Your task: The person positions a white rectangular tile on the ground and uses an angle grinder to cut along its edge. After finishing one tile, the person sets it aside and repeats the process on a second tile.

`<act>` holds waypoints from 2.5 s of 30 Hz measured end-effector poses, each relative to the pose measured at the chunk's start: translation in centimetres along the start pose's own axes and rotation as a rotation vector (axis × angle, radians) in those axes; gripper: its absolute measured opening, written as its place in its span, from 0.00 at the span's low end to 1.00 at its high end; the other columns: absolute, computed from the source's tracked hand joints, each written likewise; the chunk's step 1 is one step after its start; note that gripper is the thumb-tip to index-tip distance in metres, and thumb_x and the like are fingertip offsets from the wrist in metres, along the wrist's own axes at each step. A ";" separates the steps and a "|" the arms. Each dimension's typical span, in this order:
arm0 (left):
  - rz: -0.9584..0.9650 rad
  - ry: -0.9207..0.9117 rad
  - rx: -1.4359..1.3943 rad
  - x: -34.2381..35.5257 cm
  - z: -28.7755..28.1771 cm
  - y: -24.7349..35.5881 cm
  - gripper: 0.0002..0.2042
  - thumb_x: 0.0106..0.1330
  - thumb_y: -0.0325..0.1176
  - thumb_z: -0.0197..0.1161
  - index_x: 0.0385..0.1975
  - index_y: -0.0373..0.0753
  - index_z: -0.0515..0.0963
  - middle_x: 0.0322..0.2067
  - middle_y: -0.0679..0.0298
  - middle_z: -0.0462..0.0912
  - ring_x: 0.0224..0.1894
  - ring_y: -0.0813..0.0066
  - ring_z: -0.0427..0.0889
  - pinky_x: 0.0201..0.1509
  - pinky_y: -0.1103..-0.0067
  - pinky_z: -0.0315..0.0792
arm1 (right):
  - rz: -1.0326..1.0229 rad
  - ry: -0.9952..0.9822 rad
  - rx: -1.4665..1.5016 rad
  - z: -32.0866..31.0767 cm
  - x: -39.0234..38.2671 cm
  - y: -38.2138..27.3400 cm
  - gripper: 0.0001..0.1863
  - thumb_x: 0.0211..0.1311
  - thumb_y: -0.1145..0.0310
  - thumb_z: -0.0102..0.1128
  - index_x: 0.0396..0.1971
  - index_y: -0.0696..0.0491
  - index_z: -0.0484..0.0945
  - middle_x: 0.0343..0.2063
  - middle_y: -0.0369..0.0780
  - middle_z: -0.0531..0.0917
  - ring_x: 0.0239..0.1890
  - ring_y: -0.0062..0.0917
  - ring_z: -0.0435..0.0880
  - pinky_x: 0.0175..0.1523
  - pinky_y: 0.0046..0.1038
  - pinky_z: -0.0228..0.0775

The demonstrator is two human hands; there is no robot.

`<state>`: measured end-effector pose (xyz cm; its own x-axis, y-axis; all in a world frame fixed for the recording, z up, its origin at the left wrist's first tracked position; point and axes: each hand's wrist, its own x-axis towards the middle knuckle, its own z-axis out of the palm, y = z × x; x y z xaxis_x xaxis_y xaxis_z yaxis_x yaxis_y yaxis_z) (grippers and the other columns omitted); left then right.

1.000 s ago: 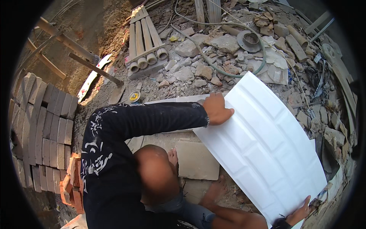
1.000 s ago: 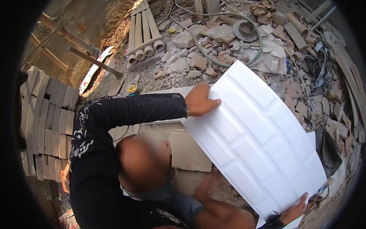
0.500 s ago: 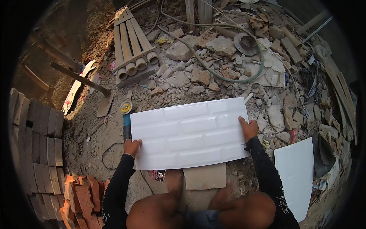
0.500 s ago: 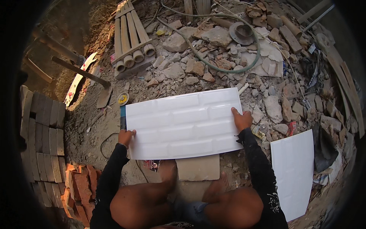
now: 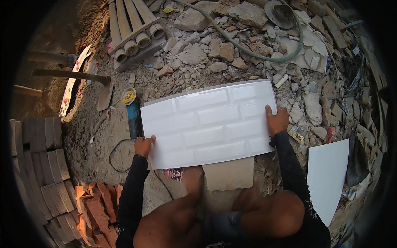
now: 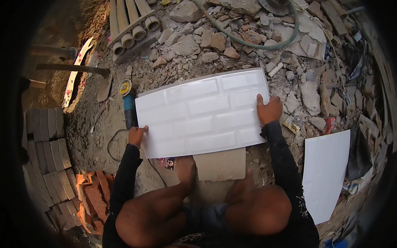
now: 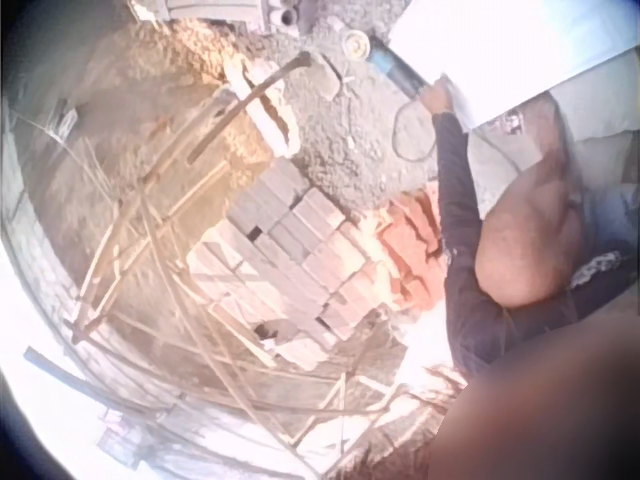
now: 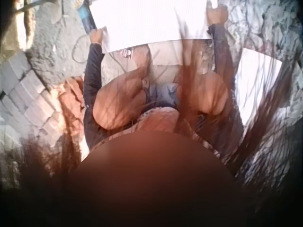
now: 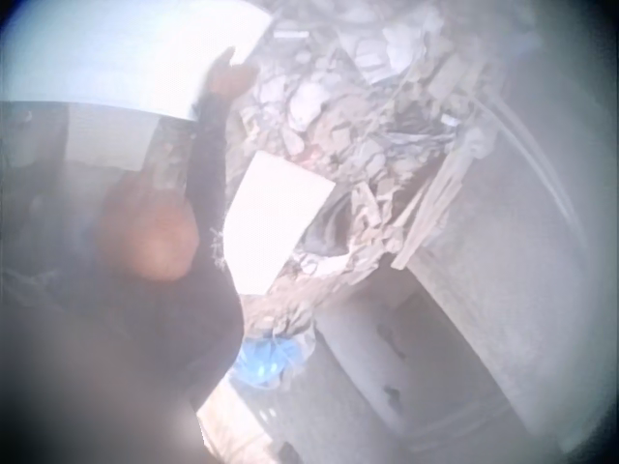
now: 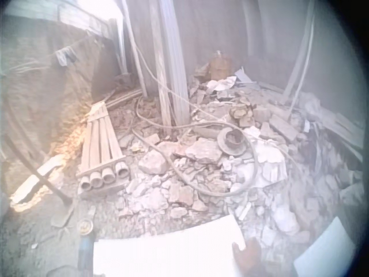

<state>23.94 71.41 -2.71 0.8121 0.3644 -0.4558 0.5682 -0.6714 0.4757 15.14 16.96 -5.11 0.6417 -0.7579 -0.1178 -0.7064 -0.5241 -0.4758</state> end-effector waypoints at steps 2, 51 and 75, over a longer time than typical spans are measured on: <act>0.026 0.000 0.005 0.3 0.0 0.0 0.20 0.56 0.40 0.77 0.32 0.26 0.80 0.30 0.55 0.82 0.30 0.67 0.79 0.36 0.69 0.73 | -0.061 0.013 -0.081 0.0 -0.4 0.0 0.33 0.60 0.46 0.69 0.43 0.67 0.75 0.43 0.58 0.81 0.48 0.54 0.82 0.55 0.48 0.73; 0.183 0.678 0.366 5.5 -2.3 4.9 0.30 0.56 0.44 0.70 0.53 0.27 0.79 0.49 0.45 0.83 0.55 0.48 0.83 0.61 0.61 0.76 | 0.102 -0.046 0.543 -2.6 -5.5 13.1 0.16 0.73 0.58 0.62 0.43 0.58 0.77 0.31 0.33 0.79 0.32 0.16 0.73 0.41 0.25 0.67; 0.204 -0.087 -0.389 -8.4 -12.9 8.8 0.29 0.57 0.33 0.75 0.54 0.28 0.67 0.36 0.56 0.82 0.30 0.65 0.86 0.33 0.72 0.83 | -0.474 -0.636 0.619 -15.0 -8.7 -5.5 0.26 0.65 0.54 0.72 0.50 0.62 0.80 0.44 0.46 0.86 0.47 0.29 0.86 0.55 0.31 0.77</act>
<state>23.79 70.76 14.99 0.9078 0.1828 -0.3775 0.4192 -0.4248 0.8024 8.92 20.60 11.62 0.9845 -0.0801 -0.1562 -0.1729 -0.2871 -0.9422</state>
